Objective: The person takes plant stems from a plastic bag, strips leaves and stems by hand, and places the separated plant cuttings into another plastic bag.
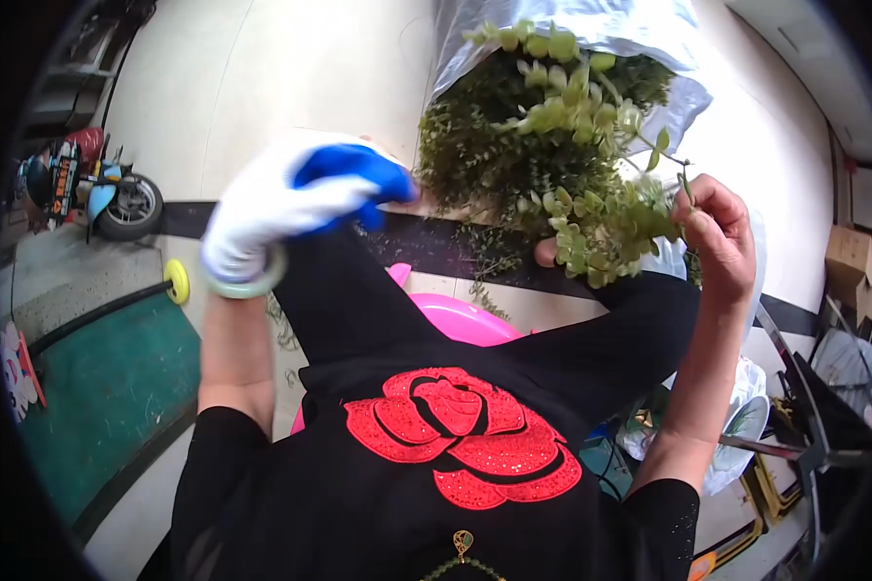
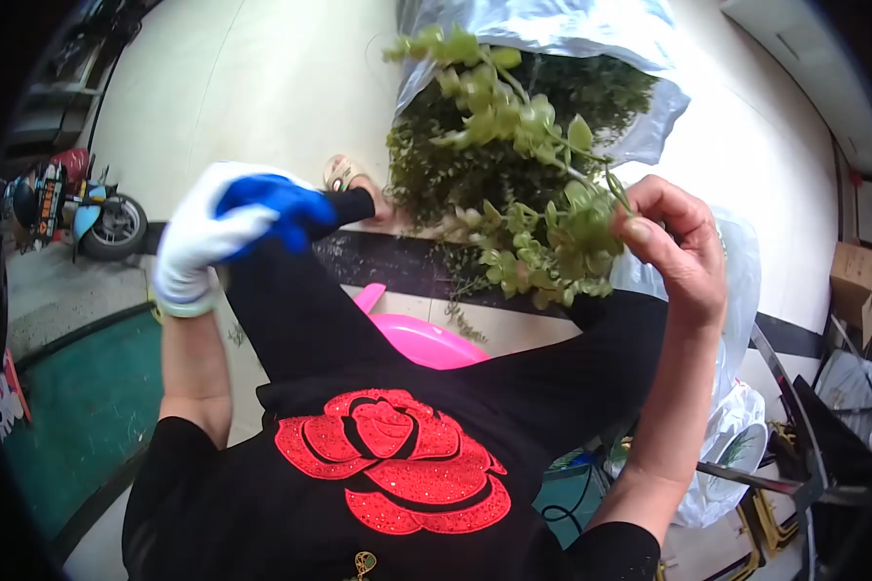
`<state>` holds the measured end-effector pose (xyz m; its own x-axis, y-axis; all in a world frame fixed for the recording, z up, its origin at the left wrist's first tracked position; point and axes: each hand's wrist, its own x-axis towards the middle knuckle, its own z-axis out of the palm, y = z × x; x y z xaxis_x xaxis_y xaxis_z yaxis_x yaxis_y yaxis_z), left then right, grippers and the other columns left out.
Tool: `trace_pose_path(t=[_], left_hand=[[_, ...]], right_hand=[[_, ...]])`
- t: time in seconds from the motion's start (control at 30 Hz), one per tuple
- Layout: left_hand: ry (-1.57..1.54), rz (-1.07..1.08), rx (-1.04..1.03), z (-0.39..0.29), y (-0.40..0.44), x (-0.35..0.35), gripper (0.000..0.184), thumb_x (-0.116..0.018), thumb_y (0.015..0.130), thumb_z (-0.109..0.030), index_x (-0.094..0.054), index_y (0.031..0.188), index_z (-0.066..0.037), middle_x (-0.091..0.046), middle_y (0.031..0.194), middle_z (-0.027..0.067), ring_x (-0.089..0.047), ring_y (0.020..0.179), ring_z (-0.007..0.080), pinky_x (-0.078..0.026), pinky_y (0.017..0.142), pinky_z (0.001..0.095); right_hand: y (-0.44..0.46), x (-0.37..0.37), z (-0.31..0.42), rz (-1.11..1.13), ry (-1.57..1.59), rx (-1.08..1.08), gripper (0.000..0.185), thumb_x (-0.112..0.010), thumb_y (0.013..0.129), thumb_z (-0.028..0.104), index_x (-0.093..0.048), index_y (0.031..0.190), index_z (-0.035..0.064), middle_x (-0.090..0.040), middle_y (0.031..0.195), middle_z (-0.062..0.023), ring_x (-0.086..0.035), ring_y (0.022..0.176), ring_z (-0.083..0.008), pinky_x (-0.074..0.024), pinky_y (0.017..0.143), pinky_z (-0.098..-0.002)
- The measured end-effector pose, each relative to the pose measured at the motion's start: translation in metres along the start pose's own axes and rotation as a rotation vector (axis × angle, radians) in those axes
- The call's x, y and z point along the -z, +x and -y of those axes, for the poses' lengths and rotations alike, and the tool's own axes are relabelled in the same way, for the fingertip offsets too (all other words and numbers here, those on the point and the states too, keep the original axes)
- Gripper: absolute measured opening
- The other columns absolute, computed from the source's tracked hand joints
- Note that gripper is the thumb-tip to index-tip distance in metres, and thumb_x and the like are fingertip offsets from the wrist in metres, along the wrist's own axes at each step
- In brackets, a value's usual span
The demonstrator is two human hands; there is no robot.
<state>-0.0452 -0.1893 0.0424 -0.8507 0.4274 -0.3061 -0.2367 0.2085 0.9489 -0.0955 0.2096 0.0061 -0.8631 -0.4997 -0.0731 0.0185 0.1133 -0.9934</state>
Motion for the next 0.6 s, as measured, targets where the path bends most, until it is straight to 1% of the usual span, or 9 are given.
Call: trace_pose_path(t=[0.07, 0.13, 0.23, 0.27, 0.33, 0.4, 0.43, 0.47, 0.6], left_hand=[[0.231, 0.010, -0.078, -0.015, 0.025, -0.044, 0.033, -0.071, 0.078, -0.025, -0.067, 0.099, 0.001, -0.068, 0.077, 0.0068, -0.061, 0.068, 0.0092, -0.048, 0.063, 0.0233], [0.528, 0.144, -0.302, -0.036, 0.037, -0.079, 0.029, -0.069, 0.073, -0.009, -0.066, 0.100, 0.002, -0.069, 0.082, 0.0113, -0.065, 0.072, 0.0138, -0.050, 0.070, 0.0269], [0.431, 0.059, -0.361, -0.043, 0.038, -0.112, 0.028, -0.068, 0.075, -0.008, -0.066, 0.102, -0.001, -0.070, 0.081, 0.0087, -0.064, 0.071, 0.0125, -0.049, 0.068, 0.0263], [0.332, -0.057, -0.403, -0.036, 0.039, -0.118, 0.029, -0.068, 0.079, -0.011, -0.065, 0.106, -0.001, -0.068, 0.080, 0.0034, -0.060, 0.069, 0.0083, -0.049, 0.066, 0.0254], [0.313, -0.135, -0.141, -0.051, 0.040, -0.128, 0.032, -0.068, 0.083, -0.017, -0.063, 0.110, 0.000, -0.066, 0.082, 0.0011, -0.056, 0.073, 0.0057, -0.048, 0.067, 0.0248], [0.339, -0.145, -0.094, -0.029, 0.049, -0.128, 0.037, -0.068, 0.085, -0.024, -0.061, 0.111, 0.002, -0.065, 0.082, 0.0032, -0.054, 0.071, 0.0067, -0.047, 0.067, 0.0250], [0.397, -0.160, -0.108, -0.020, 0.052, -0.131, 0.038, -0.068, 0.085, -0.025, -0.061, 0.111, 0.002, -0.065, 0.082, 0.0042, -0.054, 0.071, 0.0071, -0.047, 0.067, 0.0253], [0.454, -0.170, -0.120, -0.011, 0.055, -0.133, 0.039, -0.068, 0.085, -0.027, -0.061, 0.111, 0.002, -0.066, 0.083, 0.0052, -0.055, 0.071, 0.0075, -0.047, 0.067, 0.0256], [0.547, -0.205, -0.107, 0.016, 0.056, -0.139, 0.038, -0.062, 0.086, -0.025, -0.061, 0.111, 0.003, -0.067, 0.085, 0.0107, -0.058, 0.073, 0.0094, -0.048, 0.068, 0.0270]], right_hand=[[-0.017, -0.015, 0.021, -0.205, -0.070, -0.011, 0.018, -0.062, 0.086, 0.020, -0.059, 0.083, 0.0022, -0.050, 0.067, 0.0044, -0.039, 0.056, -0.0013, -0.0298, 0.051, -0.0184], [-0.028, -0.024, 0.019, -0.335, 0.209, -0.058, 0.016, -0.053, 0.093, 0.017, -0.057, 0.090, 0.0017, -0.048, 0.064, 0.0049, -0.038, 0.050, -0.0011, -0.0293, 0.044, -0.0166], [-0.031, -0.035, 0.000, -0.262, 0.488, 0.040, 0.021, -0.048, 0.097, 0.022, -0.055, 0.096, 0.0023, -0.047, 0.062, 0.0041, -0.040, 0.048, -0.0023, -0.0330, 0.043, -0.0173], [-0.030, -0.047, 0.003, -0.311, 0.449, 0.021, 0.019, -0.048, 0.097, 0.020, -0.055, 0.096, 0.0026, -0.048, 0.062, 0.0040, -0.042, 0.049, -0.0032, -0.0341, 0.044, -0.0180], [-0.030, -0.061, -0.007, -0.258, 0.354, 0.033, 0.013, -0.054, 0.094, 0.015, -0.056, 0.097, 0.0024, -0.054, 0.066, 0.0023, -0.049, 0.054, -0.0053, -0.0389, 0.047, -0.0201], [-0.031, -0.084, -0.019, -0.262, -0.100, 0.149, 0.012, -0.061, 0.088, 0.011, -0.057, 0.096, 0.0027, -0.060, 0.070, -0.0034, -0.056, 0.058, -0.0082, -0.0438, 0.051, -0.0237], [-0.034, -0.093, -0.011, -0.245, -0.311, 0.039, 0.017, -0.065, 0.082, 0.009, -0.057, 0.096, 0.0028, -0.063, 0.074, -0.0113, -0.062, 0.062, -0.0161, -0.0478, 0.057, -0.0279], [-0.035, -0.104, -0.017, -0.292, -0.409, 0.192, 0.018, -0.065, 0.080, 0.007, -0.056, 0.096, 0.0034, -0.062, 0.075, -0.0159, -0.064, 0.064, -0.0270, -0.0489, 0.058, -0.0338], [-0.035, -0.128, -0.029, -0.313, -0.423, 0.241, 0.019, -0.063, 0.078, 0.004, -0.054, 0.095, 0.0020, -0.061, 0.080, -0.0182, -0.062, 0.076, -0.0362, -0.0484, 0.064, -0.0419]])
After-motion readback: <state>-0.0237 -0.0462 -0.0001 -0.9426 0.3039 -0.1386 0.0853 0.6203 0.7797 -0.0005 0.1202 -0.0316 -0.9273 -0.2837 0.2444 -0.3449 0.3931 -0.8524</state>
